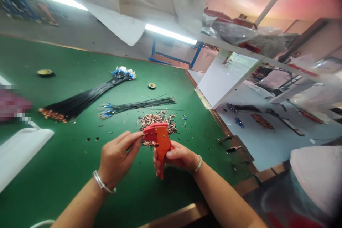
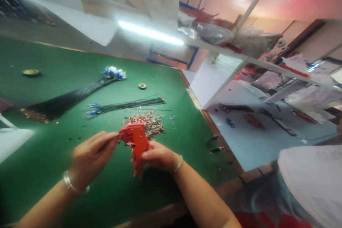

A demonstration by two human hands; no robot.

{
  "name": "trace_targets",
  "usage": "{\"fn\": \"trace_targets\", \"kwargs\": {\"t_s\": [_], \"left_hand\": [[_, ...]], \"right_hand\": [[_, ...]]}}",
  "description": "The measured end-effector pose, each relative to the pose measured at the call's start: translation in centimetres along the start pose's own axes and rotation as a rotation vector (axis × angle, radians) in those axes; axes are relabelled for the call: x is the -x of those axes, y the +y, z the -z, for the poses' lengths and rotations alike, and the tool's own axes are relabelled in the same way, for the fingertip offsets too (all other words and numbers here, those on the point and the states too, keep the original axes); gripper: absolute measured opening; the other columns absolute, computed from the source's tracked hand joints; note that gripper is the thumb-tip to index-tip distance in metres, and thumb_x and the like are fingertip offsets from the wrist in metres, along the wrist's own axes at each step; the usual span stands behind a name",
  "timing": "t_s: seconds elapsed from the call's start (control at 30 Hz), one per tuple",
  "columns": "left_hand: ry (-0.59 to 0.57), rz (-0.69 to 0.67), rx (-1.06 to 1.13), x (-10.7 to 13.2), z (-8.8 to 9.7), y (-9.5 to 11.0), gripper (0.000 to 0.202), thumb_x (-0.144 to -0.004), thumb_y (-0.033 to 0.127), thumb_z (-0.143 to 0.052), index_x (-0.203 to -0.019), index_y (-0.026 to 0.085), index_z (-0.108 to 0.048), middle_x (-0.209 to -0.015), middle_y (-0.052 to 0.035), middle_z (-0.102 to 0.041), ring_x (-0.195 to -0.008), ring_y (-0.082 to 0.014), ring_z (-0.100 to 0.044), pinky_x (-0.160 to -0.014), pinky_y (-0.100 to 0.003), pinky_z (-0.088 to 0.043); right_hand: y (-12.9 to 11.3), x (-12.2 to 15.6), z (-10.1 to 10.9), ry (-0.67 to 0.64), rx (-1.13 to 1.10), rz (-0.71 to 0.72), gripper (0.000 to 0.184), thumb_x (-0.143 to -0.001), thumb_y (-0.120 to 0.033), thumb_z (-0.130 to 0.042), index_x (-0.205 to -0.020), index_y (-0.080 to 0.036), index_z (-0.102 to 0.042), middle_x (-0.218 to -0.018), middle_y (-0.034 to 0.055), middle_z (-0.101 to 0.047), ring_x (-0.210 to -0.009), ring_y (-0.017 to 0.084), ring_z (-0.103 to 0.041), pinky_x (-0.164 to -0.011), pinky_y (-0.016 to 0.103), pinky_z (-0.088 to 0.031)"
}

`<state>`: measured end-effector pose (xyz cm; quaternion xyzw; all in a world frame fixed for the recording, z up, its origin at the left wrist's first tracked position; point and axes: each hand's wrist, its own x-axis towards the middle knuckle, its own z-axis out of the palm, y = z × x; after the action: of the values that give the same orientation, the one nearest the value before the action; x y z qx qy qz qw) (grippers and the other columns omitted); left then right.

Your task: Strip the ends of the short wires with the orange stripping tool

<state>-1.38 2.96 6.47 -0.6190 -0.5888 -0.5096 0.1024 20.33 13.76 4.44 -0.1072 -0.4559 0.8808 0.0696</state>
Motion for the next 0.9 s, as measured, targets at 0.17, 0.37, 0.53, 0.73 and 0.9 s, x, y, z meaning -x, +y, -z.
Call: {"fn": "trace_targets", "kwargs": {"t_s": [0.17, 0.37, 0.53, 0.73, 0.9], "left_hand": [[0.010, -0.059, -0.003, -0.4, 0.1, 0.3, 0.024, -0.105, 0.030, -0.057, -0.097, 0.021, -0.078, -0.078, -0.0028, -0.077, -0.060, -0.0118, -0.070, -0.056, -0.020, -0.053], [-0.013, -0.106, 0.005, -0.2, -0.4, 0.6, 0.022, -0.104, 0.026, -0.056, -0.099, 0.022, -0.077, -0.077, -0.0026, -0.078, -0.060, -0.0125, -0.070, -0.057, -0.022, -0.054], [-0.088, 0.059, -0.019, 0.2, -0.4, -1.2, 0.024, -0.102, 0.032, -0.057, -0.099, 0.023, -0.079, -0.086, -0.0042, -0.079, -0.072, -0.0148, -0.073, -0.068, -0.024, -0.058], [0.029, 0.539, -0.346, -3.8, 2.6, -9.4, 0.030, -0.098, 0.034, -0.046, -0.089, 0.015, -0.067, -0.098, -0.0110, -0.073, -0.108, -0.0308, -0.070, -0.098, -0.050, -0.056], [-0.024, 0.593, -0.375, -7.2, 6.0, -12.7, 0.039, -0.098, 0.040, -0.051, -0.066, 0.018, -0.047, -0.082, -0.0034, -0.067, -0.097, -0.0278, -0.069, -0.092, -0.056, -0.054]], "right_hand": [[0.3, 0.0, 0.3, 0.014, 0.027, 0.015, 0.058, -0.076, -0.053, -0.086, -0.108, -0.008, -0.070, -0.087, 0.0091, -0.070, -0.075, 0.022, -0.073, -0.067, 0.035, -0.063], [1.2, -0.5, 0.5, 0.011, 0.026, 0.004, 0.053, -0.077, -0.054, -0.087, -0.102, -0.011, -0.067, -0.080, 0.0066, -0.070, -0.069, 0.021, -0.074, -0.066, 0.035, -0.063], [0.8, -0.7, -0.1, 0.043, 0.086, 0.017, 0.053, -0.079, -0.056, -0.088, -0.098, -0.012, -0.065, -0.082, 0.0060, -0.070, -0.073, 0.021, -0.074, -0.069, 0.036, -0.062], [-0.5, -0.7, -0.9, 0.071, 0.022, 0.140, 0.045, -0.084, -0.052, -0.083, -0.095, -0.014, -0.063, -0.081, 0.0025, -0.066, -0.076, 0.020, -0.073, -0.076, 0.039, -0.061], [-0.3, -0.7, -0.5, 0.052, 0.044, 0.140, 0.047, -0.082, -0.051, -0.085, -0.101, -0.013, -0.063, -0.084, 0.0041, -0.069, -0.076, 0.021, -0.074, -0.074, 0.039, -0.061]]}}
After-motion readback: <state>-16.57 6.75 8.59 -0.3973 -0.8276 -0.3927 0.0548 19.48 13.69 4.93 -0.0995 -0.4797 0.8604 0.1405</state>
